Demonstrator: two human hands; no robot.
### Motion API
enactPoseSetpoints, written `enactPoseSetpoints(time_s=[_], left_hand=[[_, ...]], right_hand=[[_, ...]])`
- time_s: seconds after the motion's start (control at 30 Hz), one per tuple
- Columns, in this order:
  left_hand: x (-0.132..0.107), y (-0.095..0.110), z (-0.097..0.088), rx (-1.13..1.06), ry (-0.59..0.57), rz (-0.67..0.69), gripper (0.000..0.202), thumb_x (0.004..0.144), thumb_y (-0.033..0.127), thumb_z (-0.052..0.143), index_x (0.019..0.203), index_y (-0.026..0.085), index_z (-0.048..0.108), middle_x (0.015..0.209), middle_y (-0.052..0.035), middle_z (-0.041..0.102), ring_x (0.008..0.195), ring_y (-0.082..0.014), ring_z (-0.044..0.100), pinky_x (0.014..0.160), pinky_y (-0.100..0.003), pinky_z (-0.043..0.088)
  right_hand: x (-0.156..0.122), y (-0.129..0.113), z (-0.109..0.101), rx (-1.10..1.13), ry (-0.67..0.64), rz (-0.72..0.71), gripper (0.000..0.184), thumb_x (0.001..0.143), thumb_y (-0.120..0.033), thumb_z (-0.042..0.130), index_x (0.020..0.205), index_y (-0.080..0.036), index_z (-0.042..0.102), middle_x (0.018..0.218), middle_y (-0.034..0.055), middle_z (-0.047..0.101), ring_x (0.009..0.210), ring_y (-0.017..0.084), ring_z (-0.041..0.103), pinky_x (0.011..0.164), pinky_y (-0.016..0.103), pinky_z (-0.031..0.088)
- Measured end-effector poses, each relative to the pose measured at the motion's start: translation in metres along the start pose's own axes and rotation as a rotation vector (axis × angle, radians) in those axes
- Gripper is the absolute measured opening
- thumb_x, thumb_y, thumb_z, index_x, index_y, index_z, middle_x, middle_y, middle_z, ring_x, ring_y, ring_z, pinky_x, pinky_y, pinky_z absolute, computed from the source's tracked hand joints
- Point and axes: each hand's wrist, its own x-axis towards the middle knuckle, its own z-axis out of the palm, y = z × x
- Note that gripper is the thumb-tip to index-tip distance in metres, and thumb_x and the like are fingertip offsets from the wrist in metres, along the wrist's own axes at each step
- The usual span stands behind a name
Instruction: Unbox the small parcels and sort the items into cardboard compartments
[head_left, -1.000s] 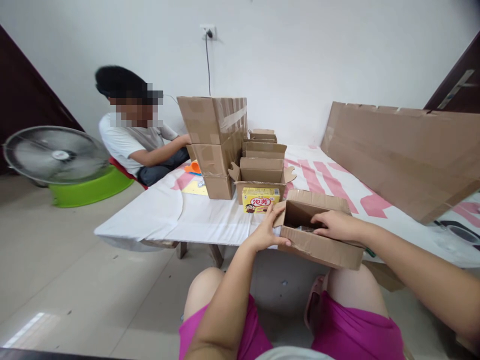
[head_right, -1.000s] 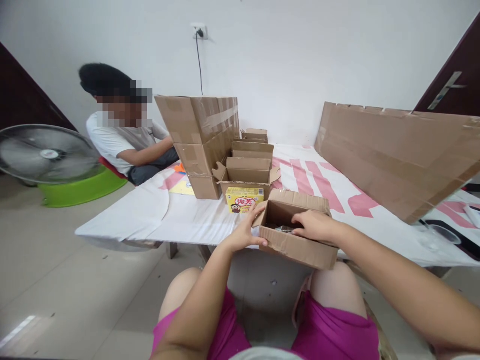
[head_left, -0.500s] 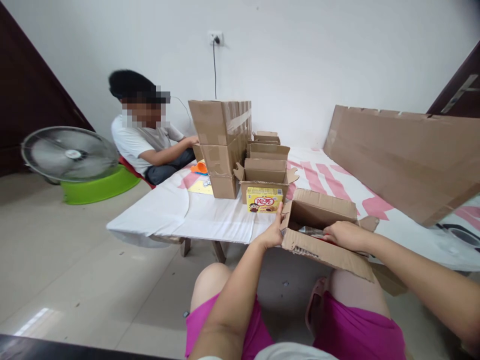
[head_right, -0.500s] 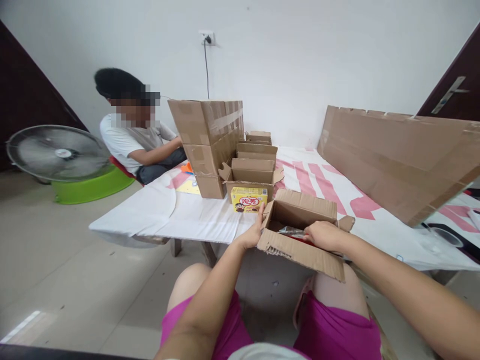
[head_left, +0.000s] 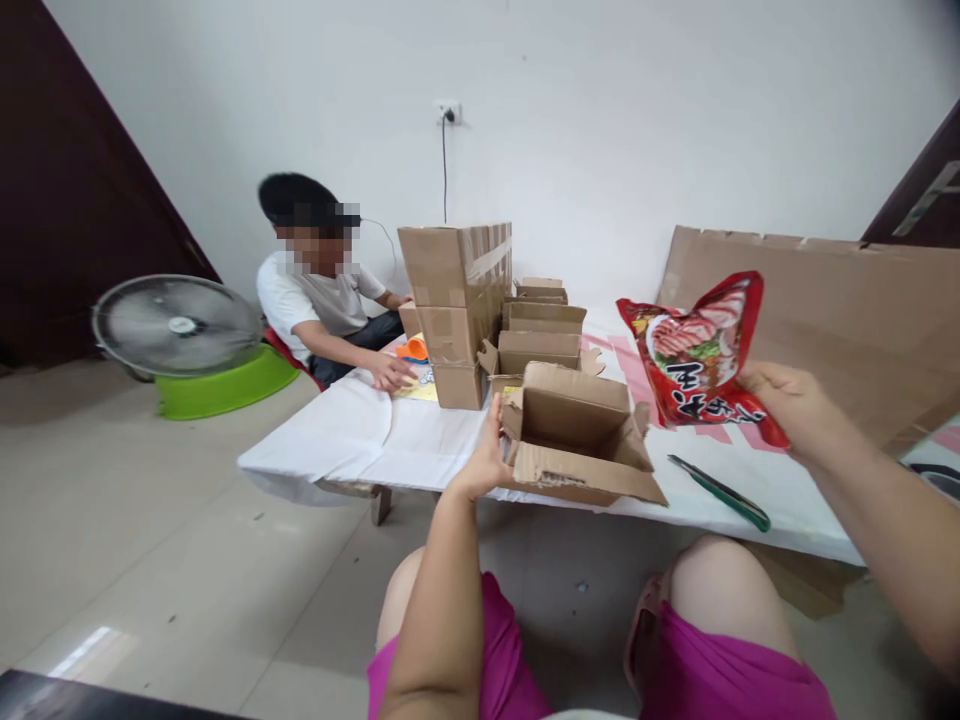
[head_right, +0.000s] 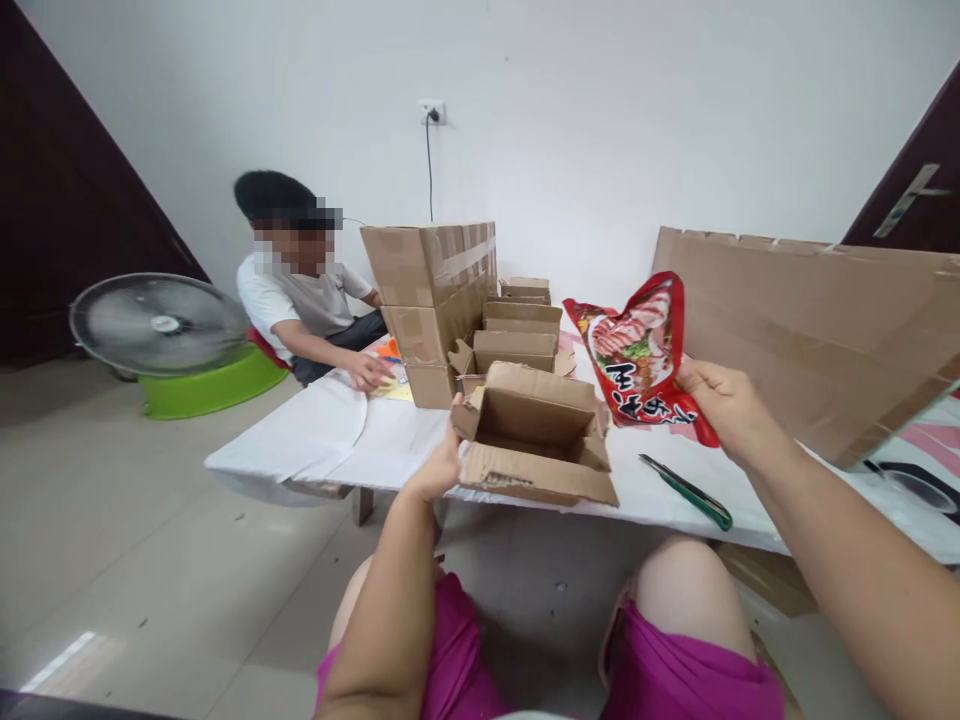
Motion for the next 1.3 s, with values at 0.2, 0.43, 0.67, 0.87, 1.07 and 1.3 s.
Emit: enactPoseSetpoints(time_s=[0.2,0.43,0.67,0.87,1.07,1.3], left_hand=[[-0.013,-0.021,-0.032,0.127,0.160,-0.094,0.119,0.055,0.028,0.082,0.148,0.016,0.007,0.148,-0.0198,0.032,0.138,-0.0308,0.031,0.114,-0.047,0.026],[-0.014,-0.022,-0.034,0.219,0.408,-0.096,0.071,0.057,0.011,0.066,0.125,0.016,0.045,0.117,-0.0101,0.053,0.112,-0.0244,0.053,0.101,-0.043,0.042],[-0.024,0.018,-0.027,0.365,1.396,0.244,0.037,0.074,0.016,0.050,0.110,0.020,0.043,0.109,-0.0060,0.051,0.106,-0.0211,0.054,0.093,-0.040,0.043],[-0.041,0.055,0.061,0.317,0.902,0.553,0.027,0.085,0.020,0.047,0.110,0.028,0.040,0.103,-0.0051,0.052,0.097,-0.0228,0.056,0.087,-0.046,0.046],[-0.033,0.033,0.158,0.460,-0.254,0.358,0.056,0.086,0.018,0.044,0.139,0.028,0.028,0.145,-0.0124,0.038,0.139,-0.0280,0.030,0.112,-0.053,0.031],[-0.007,-0.014,0.183,0.530,-0.202,-0.013,0.078,0.078,0.017,0.054,0.148,0.015,0.021,0.160,-0.0134,0.007,0.147,-0.0288,0.005,0.118,-0.047,0.018]], right_hand=[[-0.016,0.054,0.004,-0.562,0.054,0.048,0.048,0.090,-0.051,0.035,0.091,-0.018,0.069,0.073,0.0069,0.071,0.070,0.022,0.062,0.061,0.030,0.046],[-0.065,0.126,0.062,-0.763,-0.280,-0.132,0.032,0.089,-0.036,0.044,0.098,-0.022,0.071,0.104,0.0090,0.072,0.097,0.026,0.065,0.087,0.038,0.050],[-0.110,0.161,0.066,-0.467,0.057,-0.183,0.037,0.088,-0.045,0.045,0.108,-0.019,0.063,0.119,0.0151,0.063,0.113,0.031,0.057,0.099,0.050,0.044],[-0.148,0.197,0.066,0.012,0.195,0.360,0.045,0.085,-0.065,0.034,0.091,-0.025,0.053,0.075,0.0091,0.067,0.065,0.028,0.066,0.060,0.044,0.056],[-0.157,0.204,0.081,0.222,0.155,0.447,0.046,0.081,-0.069,0.037,0.086,-0.026,0.054,0.075,0.0085,0.069,0.064,0.026,0.066,0.059,0.040,0.056],[-0.157,0.204,0.078,0.383,0.177,0.541,0.055,0.076,-0.074,0.043,0.074,-0.021,0.057,0.064,0.0078,0.067,0.049,0.020,0.061,0.045,0.032,0.050]])
